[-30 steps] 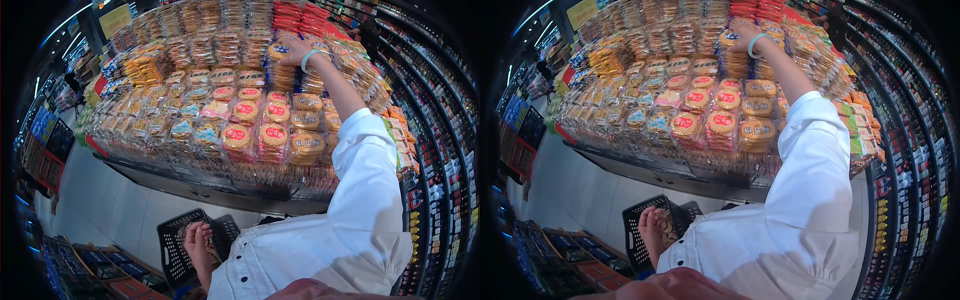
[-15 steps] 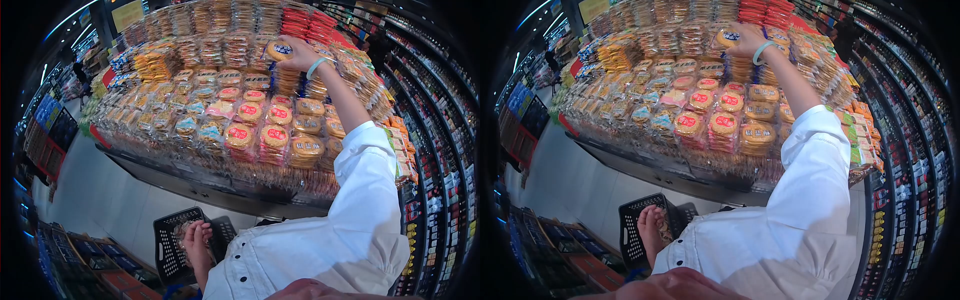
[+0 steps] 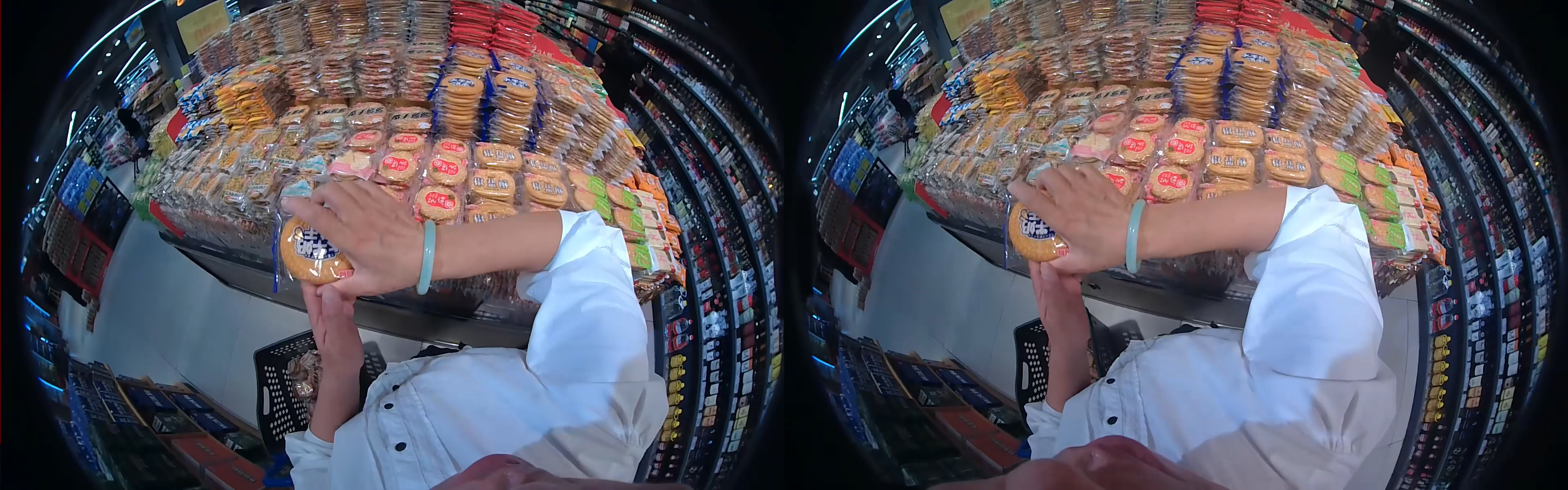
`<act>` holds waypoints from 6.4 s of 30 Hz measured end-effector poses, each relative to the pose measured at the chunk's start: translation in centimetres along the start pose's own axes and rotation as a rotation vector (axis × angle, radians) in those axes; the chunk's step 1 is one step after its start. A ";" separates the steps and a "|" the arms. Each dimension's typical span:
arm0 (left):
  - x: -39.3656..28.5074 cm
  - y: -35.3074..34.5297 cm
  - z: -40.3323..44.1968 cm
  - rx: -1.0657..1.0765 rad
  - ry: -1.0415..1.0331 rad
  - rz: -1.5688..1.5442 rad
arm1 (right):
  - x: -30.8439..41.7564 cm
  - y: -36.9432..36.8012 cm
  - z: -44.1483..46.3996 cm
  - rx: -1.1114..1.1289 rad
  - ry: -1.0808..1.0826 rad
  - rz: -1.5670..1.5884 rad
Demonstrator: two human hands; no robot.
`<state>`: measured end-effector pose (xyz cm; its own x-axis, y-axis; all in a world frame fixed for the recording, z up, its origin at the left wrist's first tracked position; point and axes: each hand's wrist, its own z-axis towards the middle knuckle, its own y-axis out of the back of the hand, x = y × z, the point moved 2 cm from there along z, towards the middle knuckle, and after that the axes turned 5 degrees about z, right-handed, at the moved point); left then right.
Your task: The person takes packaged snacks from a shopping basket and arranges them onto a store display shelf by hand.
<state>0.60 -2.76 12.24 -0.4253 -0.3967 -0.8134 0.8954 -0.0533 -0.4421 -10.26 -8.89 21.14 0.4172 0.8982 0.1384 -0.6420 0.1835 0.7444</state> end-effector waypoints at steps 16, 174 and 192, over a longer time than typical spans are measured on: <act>-1.6 5.4 -0.6 0.223 0.453 0.169 | -1.0 2.6 -2.7 0.373 0.316 0.258; -11.0 23.6 -8.3 -0.147 0.296 0.973 | 1.6 -3.8 -14.6 0.676 -0.426 0.608; -5.4 40.2 -39.4 -1.179 0.565 1.797 | 6.7 -26.5 -21.3 1.081 -0.408 0.499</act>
<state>33.70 33.37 -16.06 0.3298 0.8551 -0.4001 -0.0959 0.4519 0.8869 -4.19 0.80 -11.57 0.5732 0.5512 0.6064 -0.0138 -0.7334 0.6797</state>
